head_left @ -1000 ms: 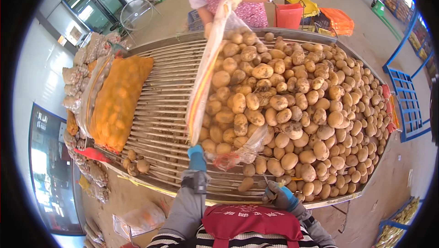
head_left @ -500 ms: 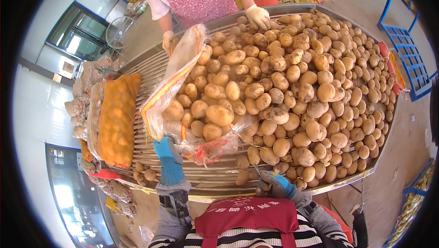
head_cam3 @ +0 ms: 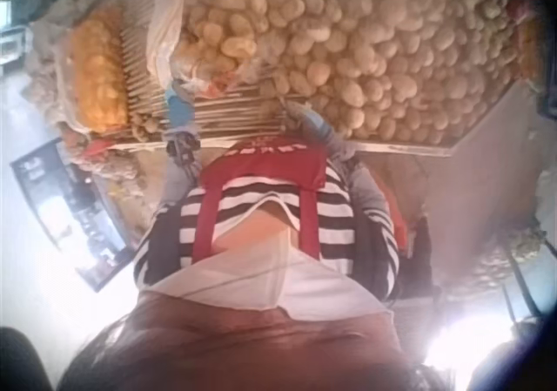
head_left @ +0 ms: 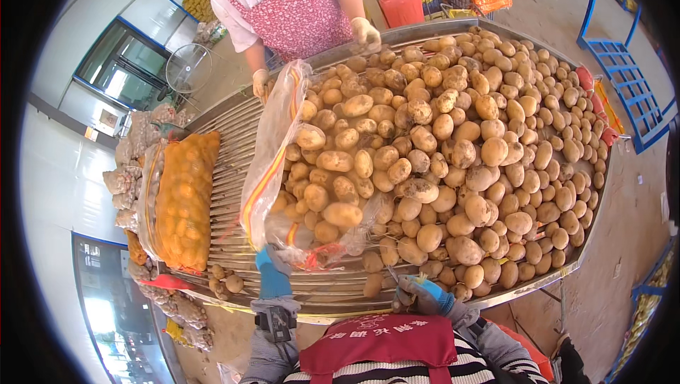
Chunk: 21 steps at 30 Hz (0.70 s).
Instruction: Opening mesh and plastic bags of potatoes with a utility knife and emptying them onto a metal sorting table.
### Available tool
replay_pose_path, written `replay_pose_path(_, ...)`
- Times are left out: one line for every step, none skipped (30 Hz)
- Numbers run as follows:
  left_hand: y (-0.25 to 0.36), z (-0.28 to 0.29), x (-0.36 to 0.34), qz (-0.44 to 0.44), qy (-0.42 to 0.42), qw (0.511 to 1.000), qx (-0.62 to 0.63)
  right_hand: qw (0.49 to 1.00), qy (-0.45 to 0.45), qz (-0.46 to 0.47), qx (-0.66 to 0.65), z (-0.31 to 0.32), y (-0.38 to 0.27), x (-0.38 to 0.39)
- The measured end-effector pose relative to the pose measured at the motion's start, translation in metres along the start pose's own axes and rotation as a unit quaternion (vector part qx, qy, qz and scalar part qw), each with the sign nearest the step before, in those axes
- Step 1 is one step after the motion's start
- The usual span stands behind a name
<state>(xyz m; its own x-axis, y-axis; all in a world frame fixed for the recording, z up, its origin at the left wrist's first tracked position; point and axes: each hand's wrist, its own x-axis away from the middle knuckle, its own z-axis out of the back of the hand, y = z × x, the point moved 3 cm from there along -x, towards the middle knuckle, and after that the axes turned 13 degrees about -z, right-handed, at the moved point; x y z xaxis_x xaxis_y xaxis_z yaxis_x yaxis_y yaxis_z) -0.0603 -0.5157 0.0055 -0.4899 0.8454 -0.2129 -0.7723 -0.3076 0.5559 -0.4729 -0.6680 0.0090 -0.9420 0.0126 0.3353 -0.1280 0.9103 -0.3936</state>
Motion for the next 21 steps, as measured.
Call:
replay_pose_path(0.000, -0.015, 0.007, -0.003, -0.004, 1.000, 0.011, 1.000, 0.024, -0.003, -0.008, 0.004, 0.002, 0.001)
replay_pose_path(0.003, -0.027, 0.016, 0.051, -0.012, 0.998, -0.034, 0.999, 0.040, -0.008, -0.014, 0.006, 0.003, 0.001)
replay_pose_path(0.005, -0.032, 0.024, 0.109, -0.016, 0.991, -0.083, 0.999, 0.040, -0.010, -0.009, 0.007, 0.006, 0.001)
replay_pose_path(0.007, -0.035, 0.025, 0.111, -0.011, 0.991, -0.081, 0.999, 0.039, -0.015, -0.002, 0.007, 0.008, 0.000)
replay_pose_path(0.004, -0.038, 0.024, 0.170, -0.001, 0.985, 0.007, 0.999, 0.037, -0.020, 0.005, 0.007, 0.009, 0.000)
replay_pose_path(0.004, -0.040, 0.027, 0.229, 0.011, 0.969, 0.092, 0.999, 0.032, -0.025, 0.010, 0.004, 0.008, 0.001)
replay_pose_path(0.008, -0.041, 0.026, 0.232, 0.016, 0.968, 0.094, 0.999, 0.045, -0.023, 0.002, -0.002, 0.005, 0.004)
replay_pose_path(0.014, -0.042, 0.025, 0.204, 0.005, 0.979, 0.026, 0.998, 0.057, -0.021, -0.006, -0.006, 0.003, 0.006)
replay_pose_path(0.022, -0.043, 0.020, 0.173, -0.007, 0.984, -0.042, 0.998, 0.055, -0.022, -0.002, -0.006, 0.004, 0.006)
replay_pose_path(0.036, -0.043, 0.015, 0.173, -0.005, 0.984, -0.040, 0.998, 0.056, -0.018, 0.005, -0.001, 0.006, 0.006)
replay_pose_path(0.051, -0.043, 0.013, 0.187, -0.027, 0.982, 0.003, 0.998, 0.058, -0.014, 0.011, 0.002, 0.008, 0.007)
replay_pose_path(0.060, -0.040, 0.014, 0.204, -0.046, 0.977, 0.044, 0.998, 0.056, -0.015, 0.014, 0.001, 0.010, 0.006)
replay_pose_path(0.052, -0.043, 0.017, 0.204, -0.043, 0.977, 0.043, 0.998, 0.058, -0.022, -0.005, 0.000, 0.013, 0.007)
replay_pose_path(0.031, -0.052, 0.025, 0.326, 0.108, 0.881, 0.326, 0.997, 0.061, -0.028, -0.026, 0.000, 0.015, 0.007)
replay_pose_path(0.024, -0.060, 0.031, 0.408, 0.243, 0.674, 0.566, 0.997, 0.063, -0.029, -0.029, -0.002, 0.016, 0.008)
replay_pose_path(0.018, -0.059, 0.032, 0.412, 0.240, 0.674, 0.564, 0.997, 0.066, -0.028, -0.030, -0.005, 0.014, 0.009)
replay_pose_path(0.010, -0.057, 0.034, 0.420, 0.283, 0.668, 0.545, 0.997, 0.070, -0.028, -0.031, -0.006, 0.012, 0.009)
replay_pose_path(0.007, -0.057, 0.034, 0.431, 0.320, 0.661, 0.524, 0.996, 0.077, -0.030, -0.039, -0.007, 0.013, 0.009)
replay_pose_path(0.020, -0.058, 0.026, 0.440, 0.311, 0.662, 0.521, 0.996, 0.076, -0.017, -0.039, -0.004, 0.014, 0.010)
replay_pose_path(0.034, -0.054, 0.014, 0.375, 0.313, 0.685, 0.541, 0.996, 0.075, -0.005, -0.039, -0.001, 0.016, 0.010)
replay_pose_path(0.060, -0.045, -0.005, 0.305, 0.315, 0.703, 0.560, 0.997, 0.071, 0.001, -0.040, 0.003, 0.019, 0.009)
